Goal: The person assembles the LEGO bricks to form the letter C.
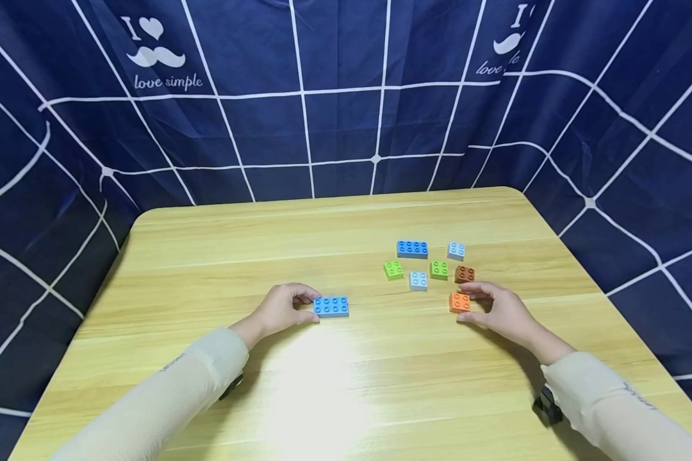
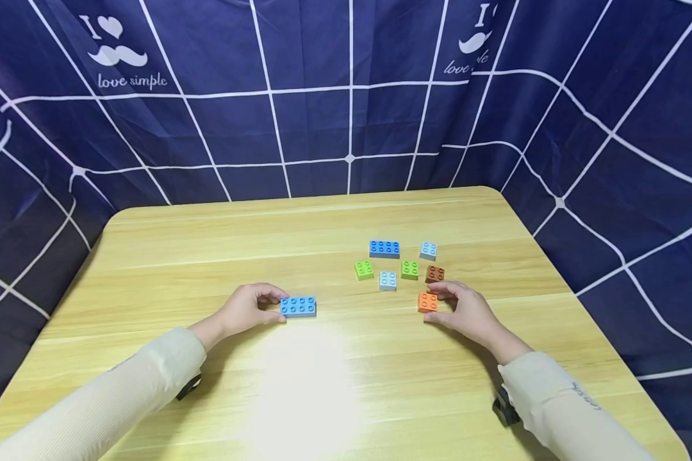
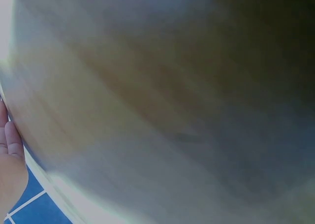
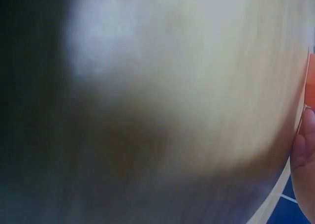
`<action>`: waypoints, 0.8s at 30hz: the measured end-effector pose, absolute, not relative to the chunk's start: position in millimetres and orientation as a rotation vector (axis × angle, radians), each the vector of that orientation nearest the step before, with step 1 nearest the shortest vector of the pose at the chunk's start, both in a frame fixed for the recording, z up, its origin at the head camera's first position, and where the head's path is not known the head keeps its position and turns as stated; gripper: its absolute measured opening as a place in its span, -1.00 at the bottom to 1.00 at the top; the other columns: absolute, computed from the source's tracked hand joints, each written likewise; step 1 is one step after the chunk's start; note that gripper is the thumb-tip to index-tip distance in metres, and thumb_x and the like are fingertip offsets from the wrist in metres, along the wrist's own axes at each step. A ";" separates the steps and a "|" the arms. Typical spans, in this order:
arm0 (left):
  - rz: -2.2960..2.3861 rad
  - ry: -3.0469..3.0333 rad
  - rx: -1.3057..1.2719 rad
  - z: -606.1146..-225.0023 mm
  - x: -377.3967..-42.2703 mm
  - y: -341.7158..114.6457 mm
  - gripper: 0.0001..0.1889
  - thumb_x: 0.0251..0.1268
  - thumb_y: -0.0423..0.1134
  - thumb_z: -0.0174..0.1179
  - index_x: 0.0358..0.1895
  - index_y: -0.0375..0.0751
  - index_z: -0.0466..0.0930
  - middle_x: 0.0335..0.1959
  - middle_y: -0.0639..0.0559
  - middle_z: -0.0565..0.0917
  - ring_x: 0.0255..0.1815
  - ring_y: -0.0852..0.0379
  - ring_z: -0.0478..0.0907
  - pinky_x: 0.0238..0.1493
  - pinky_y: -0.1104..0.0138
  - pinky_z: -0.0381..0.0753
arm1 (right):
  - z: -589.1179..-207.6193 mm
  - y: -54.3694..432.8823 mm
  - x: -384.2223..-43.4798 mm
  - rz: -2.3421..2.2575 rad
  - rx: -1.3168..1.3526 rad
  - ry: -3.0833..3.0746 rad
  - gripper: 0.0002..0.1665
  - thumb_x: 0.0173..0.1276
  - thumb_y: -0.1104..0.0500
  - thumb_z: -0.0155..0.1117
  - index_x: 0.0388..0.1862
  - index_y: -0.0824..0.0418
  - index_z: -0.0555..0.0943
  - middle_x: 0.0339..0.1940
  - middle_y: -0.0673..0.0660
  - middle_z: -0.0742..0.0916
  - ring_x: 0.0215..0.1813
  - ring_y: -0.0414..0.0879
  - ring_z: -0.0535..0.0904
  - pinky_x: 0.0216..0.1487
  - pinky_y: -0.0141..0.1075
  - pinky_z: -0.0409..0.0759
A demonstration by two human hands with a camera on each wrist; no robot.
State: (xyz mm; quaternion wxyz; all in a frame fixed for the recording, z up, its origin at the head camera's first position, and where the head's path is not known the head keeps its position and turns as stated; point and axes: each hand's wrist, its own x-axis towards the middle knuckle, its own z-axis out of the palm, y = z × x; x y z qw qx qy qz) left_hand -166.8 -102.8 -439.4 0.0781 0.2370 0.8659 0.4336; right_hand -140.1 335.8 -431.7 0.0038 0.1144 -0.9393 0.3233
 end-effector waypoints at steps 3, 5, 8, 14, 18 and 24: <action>1.298 2.593 0.708 -439.2 -166.7 -102.8 -0.63 -0.08 -0.27 0.50 -0.13 -0.25 0.67 -0.24 0.07 0.67 -0.22 0.14 0.55 -0.12 0.31 0.59 | -432.6 336.7 -140.1 1.012 0.357 -2.944 -0.29 0.01 0.05 0.57 0.10 0.34 0.55 -0.05 0.24 0.68 -0.03 0.12 0.60 0.00 -0.07 0.53; 1.297 2.593 0.709 -439.3 -166.5 -102.6 -0.63 -0.07 -0.27 0.50 -0.12 -0.25 0.67 -0.24 0.07 0.67 -0.22 0.14 0.55 -0.12 0.31 0.59 | -433.5 337.2 -140.2 1.007 0.355 -2.940 -0.33 0.01 0.08 0.56 0.08 0.34 0.56 -0.07 0.23 0.69 -0.05 0.11 0.61 -0.02 -0.15 0.55; 1.295 2.596 0.711 -439.7 -166.5 -102.6 -0.63 -0.07 -0.27 0.50 -0.12 -0.25 0.67 -0.24 0.07 0.67 -0.22 0.14 0.55 -0.12 0.31 0.59 | -435.3 337.8 -140.7 0.982 0.359 -2.936 -0.38 0.02 0.12 0.56 0.05 0.33 0.58 -0.11 0.21 0.70 -0.09 0.06 0.61 -0.07 -0.28 0.55; 1.289 2.603 0.714 -438.8 -166.6 -102.2 -0.61 -0.08 -0.27 0.51 -0.12 -0.26 0.67 -0.24 0.06 0.67 -0.22 0.14 0.56 -0.11 0.32 0.59 | -437.6 338.3 -141.4 0.963 0.365 -2.925 -0.45 0.05 0.16 0.54 0.01 0.32 0.60 -0.14 0.18 0.70 -0.13 0.03 0.61 -0.11 -0.32 0.57; 1.282 2.608 0.723 -438.2 -166.5 -101.9 -0.61 -0.08 -0.27 0.50 -0.11 -0.26 0.67 -0.23 0.06 0.68 -0.21 0.13 0.56 -0.10 0.32 0.58 | -436.1 338.2 -141.0 0.961 0.341 -2.933 -0.45 0.07 0.14 0.53 0.02 0.33 0.60 -0.16 0.19 0.70 -0.12 0.05 0.61 -0.11 -0.25 0.58; 1.283 2.604 0.721 -438.9 -166.2 -102.4 -0.63 -0.07 -0.27 0.50 -0.12 -0.25 0.67 -0.22 0.06 0.67 -0.21 0.14 0.55 -0.10 0.31 0.58 | -432.0 333.0 -142.3 0.998 0.341 -2.933 -0.45 0.10 0.11 0.51 0.03 0.33 0.59 -0.17 0.21 0.70 -0.11 0.09 0.62 -0.07 -0.10 0.59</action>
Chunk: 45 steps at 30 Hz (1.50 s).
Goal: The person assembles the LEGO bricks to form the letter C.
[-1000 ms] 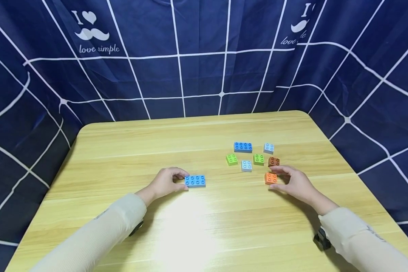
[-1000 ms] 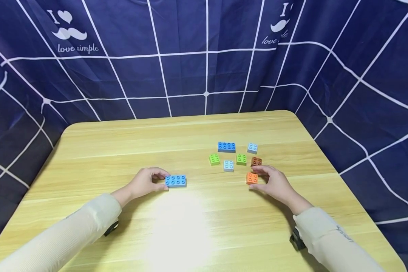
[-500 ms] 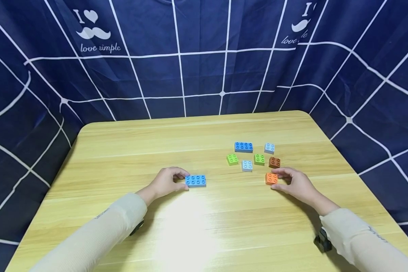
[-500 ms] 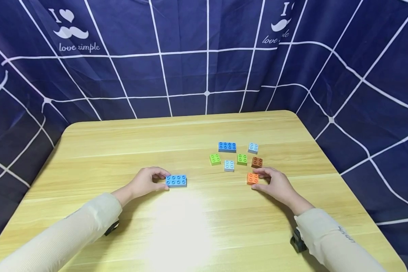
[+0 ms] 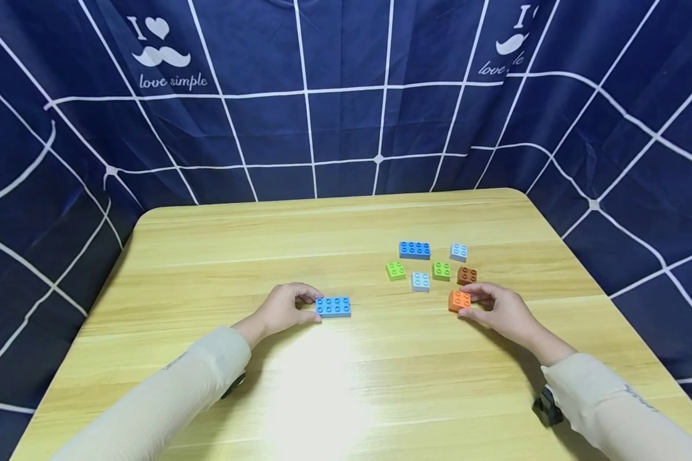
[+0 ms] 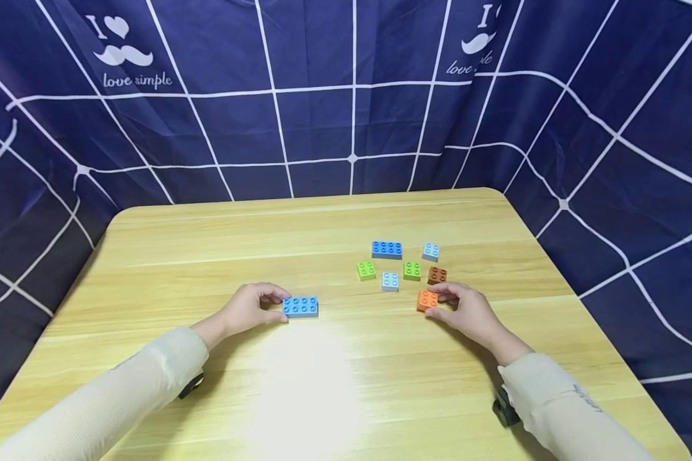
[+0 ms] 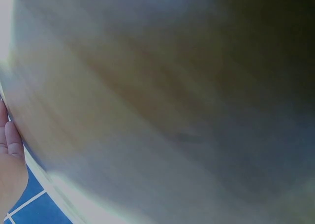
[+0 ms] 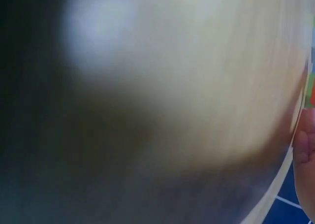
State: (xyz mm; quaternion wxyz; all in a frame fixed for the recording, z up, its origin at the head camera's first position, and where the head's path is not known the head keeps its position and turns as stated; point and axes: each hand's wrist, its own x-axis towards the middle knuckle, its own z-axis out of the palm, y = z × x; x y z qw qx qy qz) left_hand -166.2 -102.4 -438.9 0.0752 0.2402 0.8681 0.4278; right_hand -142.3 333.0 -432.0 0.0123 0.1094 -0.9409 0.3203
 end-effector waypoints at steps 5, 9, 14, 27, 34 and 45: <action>1.284 2.600 0.724 -439.3 -165.9 -102.2 -0.63 -0.07 -0.27 0.50 -0.13 -0.25 0.67 -0.22 0.06 0.67 -0.21 0.14 0.55 -0.11 0.32 0.58 | -428.8 321.5 -147.1 1.010 0.379 -2.918 -0.46 0.08 0.13 0.51 0.02 0.30 0.59 -0.19 0.18 0.71 -0.12 0.08 0.63 -0.05 -0.04 0.58; 1.286 2.599 0.720 -439.6 -165.9 -101.3 -0.62 -0.08 -0.27 0.50 -0.12 -0.25 0.67 -0.22 0.06 0.67 -0.21 0.14 0.55 -0.10 0.32 0.58 | -424.6 307.4 -152.7 1.052 0.429 -2.900 -0.48 0.07 0.17 0.52 0.02 0.29 0.60 -0.17 0.17 0.70 -0.11 0.07 0.62 -0.03 -0.05 0.58; 1.285 2.598 0.713 -439.5 -165.7 -100.9 -0.62 -0.09 -0.27 0.51 -0.12 -0.26 0.67 -0.23 0.07 0.67 -0.21 0.14 0.55 -0.09 0.32 0.58 | -418.9 285.6 -158.7 1.115 0.469 -2.894 -0.47 0.08 0.13 0.52 0.01 0.29 0.61 -0.14 0.16 0.69 -0.09 0.06 0.62 0.00 -0.04 0.58; 1.275 2.599 0.692 -439.0 -165.1 -101.2 -0.62 -0.08 -0.28 0.50 -0.11 -0.25 0.67 -0.24 0.07 0.67 -0.20 0.14 0.55 -0.09 0.32 0.58 | -408.2 225.1 -173.2 1.201 0.645 -2.869 -0.47 0.06 0.07 0.53 0.01 0.19 0.62 -0.09 0.08 0.69 -0.07 -0.02 0.60 0.00 -0.10 0.58; 1.289 2.591 0.687 -438.6 -165.5 -101.4 -0.61 -0.08 -0.28 0.50 -0.10 -0.26 0.66 -0.22 0.06 0.67 -0.20 0.13 0.55 -0.07 0.30 0.57 | -407.4 193.2 -179.1 1.226 0.747 -2.852 -0.48 0.03 0.07 0.54 -0.01 0.17 0.63 -0.10 0.03 0.70 -0.06 -0.06 0.59 0.05 -0.12 0.54; 1.290 2.591 0.694 -439.5 -168.3 -101.3 -0.62 -0.07 -0.27 0.50 -0.12 -0.25 0.67 -0.22 0.06 0.67 -0.20 0.13 0.55 -0.07 0.30 0.57 | -404.7 147.7 -180.1 1.248 0.883 -2.870 -0.50 0.06 0.07 0.53 0.01 0.10 0.63 -0.10 -0.07 0.67 -0.05 -0.14 0.56 0.05 -0.20 0.51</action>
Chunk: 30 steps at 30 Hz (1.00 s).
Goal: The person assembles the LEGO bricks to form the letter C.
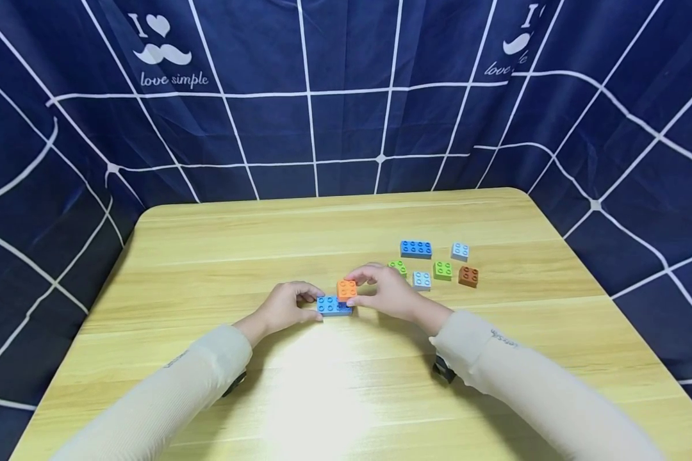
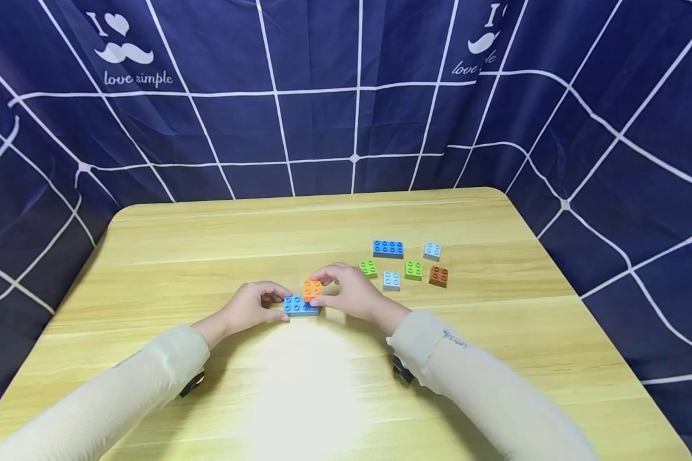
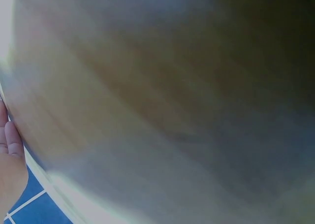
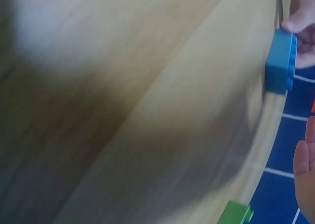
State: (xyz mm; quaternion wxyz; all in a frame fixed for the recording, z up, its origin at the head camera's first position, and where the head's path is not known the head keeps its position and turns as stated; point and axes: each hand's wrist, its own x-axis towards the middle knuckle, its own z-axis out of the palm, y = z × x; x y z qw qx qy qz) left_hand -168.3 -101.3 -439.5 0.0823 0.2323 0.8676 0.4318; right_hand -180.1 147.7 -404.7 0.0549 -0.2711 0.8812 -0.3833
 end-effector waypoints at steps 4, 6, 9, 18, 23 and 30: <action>1.294 2.585 0.693 -440.4 -168.8 -102.4 -0.62 -0.07 -0.28 0.50 -0.12 -0.26 0.66 -0.22 0.07 0.67 -0.19 0.13 0.55 -0.06 0.30 0.57 | -406.3 134.2 -178.5 -1.156 -0.855 2.672 -0.49 0.06 0.05 0.53 0.01 0.10 0.63 -0.09 -0.07 0.67 -0.06 -0.16 0.56 0.06 -0.19 0.51; 1.300 2.582 0.696 -440.3 -168.7 -103.0 -0.62 -0.08 -0.28 0.50 -0.13 -0.26 0.67 -0.24 0.07 0.66 -0.20 0.13 0.55 -0.07 0.30 0.58 | -407.5 127.8 -177.5 -1.154 -0.875 2.672 -0.49 0.05 0.05 0.53 0.00 0.10 0.63 -0.09 -0.06 0.66 -0.07 -0.16 0.56 0.06 -0.19 0.51; 1.310 2.575 0.706 -440.2 -168.0 -103.4 -0.64 -0.08 -0.28 0.50 -0.15 -0.26 0.67 -0.26 0.08 0.65 -0.22 0.12 0.54 -0.09 0.30 0.58 | -409.4 118.6 -175.6 -1.144 -0.886 2.663 -0.49 0.04 0.06 0.54 -0.01 0.11 0.64 -0.10 -0.05 0.66 -0.09 -0.17 0.56 0.02 -0.23 0.54; 1.331 2.576 0.749 -442.2 -168.0 -104.6 -0.65 -0.07 -0.33 0.49 -0.15 -0.31 0.66 -0.28 0.02 0.66 -0.29 0.16 0.57 -0.20 0.37 0.60 | -416.0 100.3 -169.6 -1.096 -0.922 2.686 -0.51 0.02 0.07 0.56 -0.04 0.11 0.66 -0.15 -0.04 0.66 -0.13 -0.20 0.56 -0.02 -0.27 0.52; 1.319 2.580 0.759 -442.7 -167.3 -106.1 -0.63 -0.05 -0.33 0.48 -0.11 -0.32 0.65 -0.27 0.02 0.67 -0.30 0.18 0.57 -0.22 0.37 0.60 | -419.1 96.8 -167.6 -1.104 -0.911 2.700 -0.48 0.01 0.07 0.56 -0.01 0.13 0.65 -0.13 -0.01 0.66 -0.11 -0.16 0.56 -0.01 -0.25 0.54; 1.305 2.575 0.739 -443.9 -167.2 -107.1 -0.64 -0.03 -0.28 0.48 -0.11 -0.26 0.66 -0.31 0.09 0.65 -0.30 0.20 0.55 -0.22 0.35 0.58 | -422.3 93.2 -167.5 -1.087 -0.898 2.734 -0.45 -0.02 0.05 0.57 -0.01 0.14 0.65 -0.15 0.00 0.66 -0.11 -0.16 0.57 -0.02 -0.29 0.56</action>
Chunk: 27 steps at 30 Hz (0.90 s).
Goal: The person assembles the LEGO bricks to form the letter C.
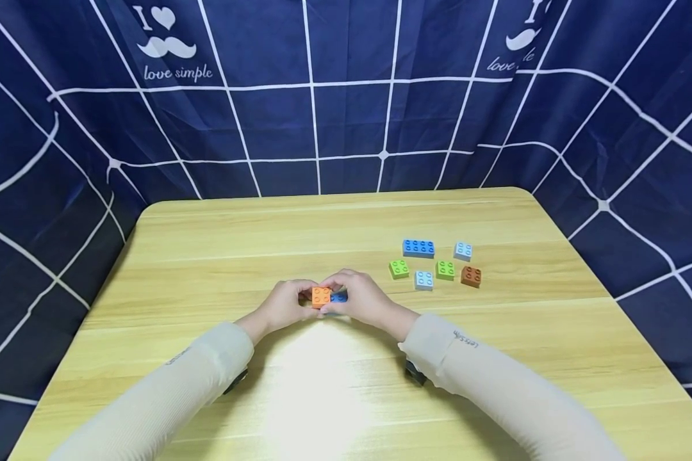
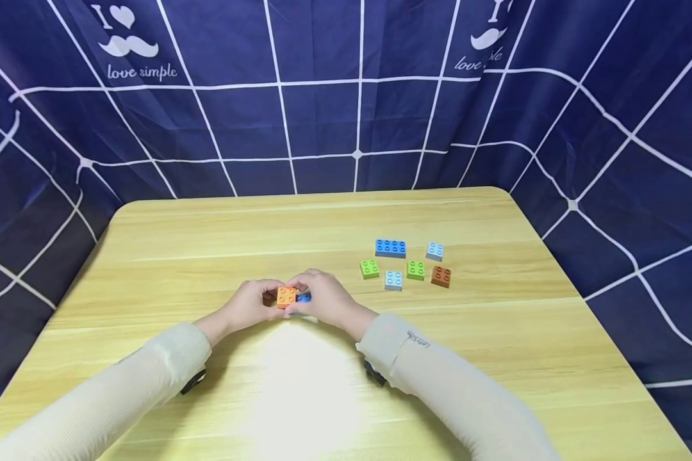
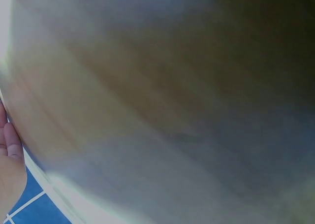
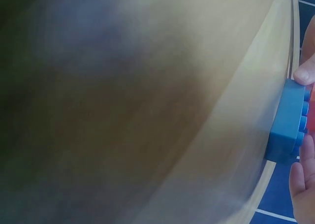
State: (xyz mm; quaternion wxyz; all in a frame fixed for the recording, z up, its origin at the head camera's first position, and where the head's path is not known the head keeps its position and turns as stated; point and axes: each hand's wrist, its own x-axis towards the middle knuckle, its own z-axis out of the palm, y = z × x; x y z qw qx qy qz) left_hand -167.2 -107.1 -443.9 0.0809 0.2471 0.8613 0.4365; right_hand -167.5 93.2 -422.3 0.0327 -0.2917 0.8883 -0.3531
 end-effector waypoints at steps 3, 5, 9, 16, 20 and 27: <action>1.297 2.584 0.735 -444.2 -167.5 -106.9 -0.65 -0.02 -0.28 0.48 -0.11 -0.24 0.66 -0.33 0.11 0.65 -0.32 0.22 0.54 -0.26 0.36 0.57 | -422.5 91.9 -167.8 -1.074 -0.890 2.734 -0.46 -0.02 0.05 0.57 -0.01 0.14 0.66 -0.17 -0.01 0.66 -0.12 -0.17 0.57 -0.02 -0.32 0.55; 1.289 2.593 0.741 -443.8 -167.0 -106.6 -0.67 -0.02 -0.27 0.48 -0.14 -0.23 0.66 -0.34 0.12 0.65 -0.34 0.22 0.53 -0.28 0.36 0.55 | -422.3 90.9 -168.1 -1.057 -0.894 2.739 -0.47 -0.01 0.05 0.57 -0.02 0.14 0.66 -0.18 -0.02 0.66 -0.13 -0.18 0.56 -0.03 -0.33 0.55; 1.275 2.610 0.743 -442.8 -166.8 -106.2 -0.66 -0.03 -0.26 0.48 -0.14 -0.22 0.66 -0.36 0.12 0.65 -0.36 0.23 0.53 -0.30 0.37 0.55 | -420.5 90.0 -168.6 -1.016 -0.910 2.756 -0.48 0.00 0.04 0.56 -0.04 0.15 0.66 -0.19 -0.01 0.67 -0.15 -0.17 0.57 -0.05 -0.33 0.55; 1.271 2.625 0.758 -442.5 -168.1 -105.6 -0.63 -0.04 -0.27 0.49 -0.12 -0.26 0.63 -0.38 0.10 0.64 -0.38 0.22 0.52 -0.35 0.38 0.54 | -418.7 90.0 -170.3 -0.976 -0.863 2.752 -0.47 -0.05 0.01 0.59 -0.08 0.14 0.66 -0.22 -0.02 0.67 -0.16 -0.18 0.57 -0.06 -0.33 0.55; 1.283 2.614 0.752 -442.7 -168.3 -105.8 -0.63 -0.04 -0.28 0.48 -0.11 -0.25 0.63 -0.38 0.12 0.64 -0.38 0.21 0.52 -0.36 0.39 0.54 | -419.1 89.6 -171.3 -0.956 -0.877 2.760 -0.48 -0.04 0.02 0.59 -0.08 0.14 0.67 -0.24 -0.02 0.66 -0.18 -0.19 0.57 -0.06 -0.33 0.54; 1.279 2.612 0.768 -442.6 -167.4 -107.1 -0.62 -0.04 -0.30 0.48 -0.10 -0.25 0.61 -0.35 0.11 0.65 -0.37 0.22 0.52 -0.32 0.38 0.55 | -416.4 86.8 -171.6 -0.950 -0.909 2.743 -0.52 0.00 0.06 0.57 -0.08 0.16 0.68 -0.25 -0.02 0.66 -0.18 -0.17 0.56 -0.08 -0.35 0.54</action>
